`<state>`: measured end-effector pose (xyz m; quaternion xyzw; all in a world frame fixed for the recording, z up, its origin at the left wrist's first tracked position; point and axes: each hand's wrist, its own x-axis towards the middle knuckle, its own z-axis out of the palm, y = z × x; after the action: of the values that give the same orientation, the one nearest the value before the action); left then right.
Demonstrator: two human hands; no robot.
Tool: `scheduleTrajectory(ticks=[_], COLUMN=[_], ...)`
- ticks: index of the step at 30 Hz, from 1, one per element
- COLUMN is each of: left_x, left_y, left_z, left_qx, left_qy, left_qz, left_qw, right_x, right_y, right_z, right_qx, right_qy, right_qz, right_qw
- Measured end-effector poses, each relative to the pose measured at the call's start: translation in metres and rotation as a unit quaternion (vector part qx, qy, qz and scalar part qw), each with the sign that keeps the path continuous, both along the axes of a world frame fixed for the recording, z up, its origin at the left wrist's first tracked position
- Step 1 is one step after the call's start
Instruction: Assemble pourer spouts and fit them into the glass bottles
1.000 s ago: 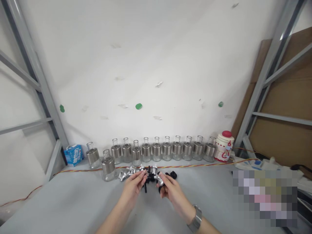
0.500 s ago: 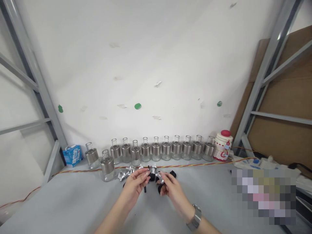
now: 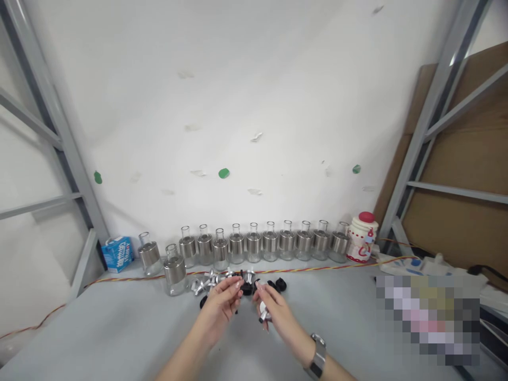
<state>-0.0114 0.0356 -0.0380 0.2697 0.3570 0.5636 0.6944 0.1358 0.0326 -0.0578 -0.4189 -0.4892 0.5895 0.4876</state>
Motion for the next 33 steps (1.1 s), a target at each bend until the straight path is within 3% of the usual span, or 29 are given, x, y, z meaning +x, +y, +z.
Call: scheduleTrajectory(ticks=[3, 8, 12, 16, 22, 26, 33], left_x=[0.005, 0.009, 0.012, 0.017, 0.018, 0.018, 0.019], left_y=[-0.004, -0.005, -0.005, -0.006, -0.006, -0.009, -0.013], left_z=[-0.002, -0.003, -0.003, -0.007, -0.01, -0.006, -0.006], left_qx=[0.0, 0.054, 0.155, 0.204, 0.195, 0.19, 0.202], left_qy=[0.009, 0.075, 0.217, 0.275, 0.252, 0.208, 0.256], left_qz=[-0.035, -0.069, -0.05, -0.074, -0.08, -0.141, -0.172], left_qw=[0.999, 0.993, 0.963, 0.937, 0.945, 0.949, 0.93], right_x=[-0.002, 0.001, 0.003, 0.002, 0.0, 0.003, 0.003], right_y=[-0.002, -0.001, -0.001, -0.004, -0.003, -0.001, -0.004], right_z=[-0.002, -0.005, -0.004, 0.0, 0.002, -0.001, -0.003], right_qx=[0.03, 0.066, 0.065, 0.068, 0.014, 0.027, 0.053], right_qy=[-0.019, -0.028, -0.036, -0.031, 0.003, 0.001, -0.018], right_qz=[0.026, -0.004, -0.016, -0.018, -0.079, -0.098, -0.09], right_qw=[0.999, 0.997, 0.997, 0.997, 0.997, 0.995, 0.994])
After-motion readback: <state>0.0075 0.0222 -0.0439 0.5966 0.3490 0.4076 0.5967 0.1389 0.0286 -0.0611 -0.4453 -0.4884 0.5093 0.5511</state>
